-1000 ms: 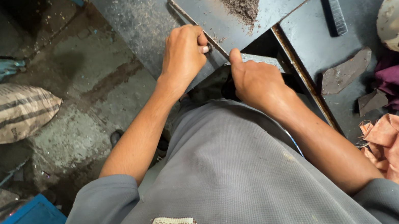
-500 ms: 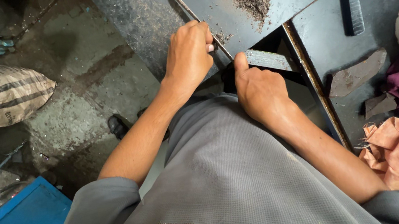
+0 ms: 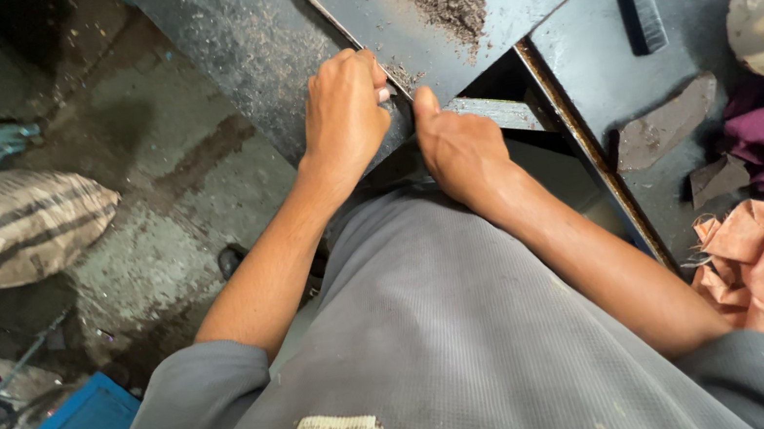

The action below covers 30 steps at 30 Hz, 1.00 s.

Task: The person files a small metal piece on a workbench using a hand file, repeatedly drawing the file across the metal to remove material. The person occasionally pauses to inspect the piece and reposition it before continuing the filing action.

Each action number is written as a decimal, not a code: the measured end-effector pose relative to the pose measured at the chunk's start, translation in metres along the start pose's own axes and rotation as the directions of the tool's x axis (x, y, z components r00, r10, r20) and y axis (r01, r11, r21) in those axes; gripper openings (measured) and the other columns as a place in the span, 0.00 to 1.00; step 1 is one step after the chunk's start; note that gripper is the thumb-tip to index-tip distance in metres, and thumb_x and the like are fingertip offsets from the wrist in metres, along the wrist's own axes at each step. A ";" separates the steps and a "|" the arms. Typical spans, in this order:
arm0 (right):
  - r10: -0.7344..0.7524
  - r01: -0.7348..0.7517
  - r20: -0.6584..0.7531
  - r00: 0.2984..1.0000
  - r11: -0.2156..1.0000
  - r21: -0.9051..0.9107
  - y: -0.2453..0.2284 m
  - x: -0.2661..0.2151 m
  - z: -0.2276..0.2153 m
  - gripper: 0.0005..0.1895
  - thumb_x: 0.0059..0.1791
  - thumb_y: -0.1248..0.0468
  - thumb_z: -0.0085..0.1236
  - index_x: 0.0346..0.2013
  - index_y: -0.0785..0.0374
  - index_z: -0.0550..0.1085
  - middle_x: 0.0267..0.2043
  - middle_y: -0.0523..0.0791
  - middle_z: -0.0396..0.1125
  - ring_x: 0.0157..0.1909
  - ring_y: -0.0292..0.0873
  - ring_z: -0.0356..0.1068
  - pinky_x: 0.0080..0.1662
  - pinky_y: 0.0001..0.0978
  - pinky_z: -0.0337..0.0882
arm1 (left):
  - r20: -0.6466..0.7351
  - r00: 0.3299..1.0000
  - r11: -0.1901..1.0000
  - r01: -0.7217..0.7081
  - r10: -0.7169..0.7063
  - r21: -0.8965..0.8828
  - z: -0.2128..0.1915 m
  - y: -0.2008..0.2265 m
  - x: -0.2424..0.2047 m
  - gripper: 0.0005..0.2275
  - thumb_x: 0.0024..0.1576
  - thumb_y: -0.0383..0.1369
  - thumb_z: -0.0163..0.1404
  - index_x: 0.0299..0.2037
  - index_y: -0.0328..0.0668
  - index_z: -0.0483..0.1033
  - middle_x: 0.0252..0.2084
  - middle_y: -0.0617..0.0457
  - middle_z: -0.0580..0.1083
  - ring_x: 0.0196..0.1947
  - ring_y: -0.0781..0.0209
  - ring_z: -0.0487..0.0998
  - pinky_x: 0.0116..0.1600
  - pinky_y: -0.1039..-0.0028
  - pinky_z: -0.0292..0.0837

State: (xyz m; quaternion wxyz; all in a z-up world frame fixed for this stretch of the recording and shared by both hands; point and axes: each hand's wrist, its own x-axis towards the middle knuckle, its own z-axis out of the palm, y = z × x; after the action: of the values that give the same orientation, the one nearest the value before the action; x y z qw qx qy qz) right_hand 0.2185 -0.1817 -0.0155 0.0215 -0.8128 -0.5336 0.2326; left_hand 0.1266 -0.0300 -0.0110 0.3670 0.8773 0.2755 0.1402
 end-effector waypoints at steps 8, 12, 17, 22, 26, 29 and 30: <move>0.074 -0.072 0.082 0.994 0.997 -0.032 -0.008 0.001 -0.030 0.12 0.50 0.71 0.46 0.47 0.70 0.59 0.31 0.58 0.73 0.34 0.62 0.76 0.34 0.54 0.74 | 0.035 0.999 0.999 0.035 -0.034 -0.024 -0.006 0.002 0.004 0.04 0.45 0.18 0.59 0.25 0.32 0.77 0.26 0.39 0.77 0.31 0.42 0.81 0.38 0.58 0.74; 0.092 -0.090 0.105 0.990 0.996 -0.017 -0.014 -0.015 -0.041 0.13 0.49 0.71 0.47 0.47 0.70 0.59 0.34 0.59 0.73 0.37 0.63 0.76 0.36 0.55 0.74 | 0.004 1.000 1.000 0.003 -0.003 -0.021 -0.004 0.001 0.002 0.04 0.44 0.18 0.58 0.25 0.31 0.76 0.25 0.40 0.77 0.29 0.44 0.82 0.37 0.60 0.75; 0.113 -0.128 0.202 0.973 0.990 0.064 -0.017 -0.019 -0.042 0.16 0.46 0.73 0.49 0.46 0.69 0.58 0.35 0.61 0.72 0.40 0.65 0.74 0.39 0.57 0.73 | -0.052 0.998 0.999 0.026 -0.028 -0.047 -0.001 0.002 -0.004 0.04 0.44 0.17 0.58 0.25 0.32 0.76 0.25 0.41 0.78 0.29 0.43 0.82 0.35 0.60 0.74; 0.055 -0.058 0.147 0.988 0.998 0.016 -0.013 -0.017 -0.032 0.12 0.49 0.72 0.46 0.46 0.71 0.58 0.34 0.61 0.72 0.37 0.65 0.75 0.37 0.56 0.73 | -0.063 0.996 0.997 0.059 -0.061 -0.045 0.002 0.001 -0.003 0.04 0.45 0.17 0.56 0.25 0.33 0.76 0.26 0.41 0.78 0.30 0.43 0.82 0.36 0.59 0.75; 0.042 -0.041 0.129 0.991 0.999 -0.015 -0.007 -0.007 -0.022 0.12 0.51 0.71 0.45 0.47 0.71 0.58 0.33 0.60 0.73 0.36 0.64 0.75 0.35 0.56 0.73 | -0.058 0.997 0.997 0.050 -0.053 -0.051 -0.001 -0.001 0.000 0.04 0.46 0.18 0.58 0.25 0.32 0.76 0.26 0.40 0.77 0.30 0.41 0.82 0.36 0.58 0.74; 0.031 -0.030 0.088 0.996 0.999 -0.016 -0.003 0.001 -0.014 0.11 0.53 0.69 0.43 0.49 0.72 0.59 0.33 0.60 0.73 0.36 0.64 0.75 0.35 0.55 0.73 | -0.052 0.998 0.999 0.030 -0.031 -0.020 -0.004 -0.001 0.004 0.04 0.46 0.19 0.60 0.25 0.32 0.77 0.25 0.37 0.76 0.29 0.39 0.81 0.35 0.58 0.74; 0.018 -0.017 0.064 0.998 1.000 -0.016 -0.002 0.004 -0.012 0.11 0.55 0.69 0.42 0.49 0.72 0.59 0.33 0.59 0.73 0.36 0.64 0.75 0.35 0.56 0.73 | -0.052 0.998 1.000 0.026 -0.026 -0.009 -0.006 -0.001 0.006 0.04 0.45 0.19 0.60 0.25 0.32 0.77 0.24 0.37 0.76 0.29 0.39 0.81 0.35 0.58 0.74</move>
State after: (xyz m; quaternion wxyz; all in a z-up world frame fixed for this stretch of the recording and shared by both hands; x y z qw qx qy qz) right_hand 0.2225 -0.1748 -0.0052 -0.0037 -0.8098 -0.5286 0.2545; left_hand 0.1283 -0.0219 -0.0073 0.3653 0.8681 0.2958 0.1595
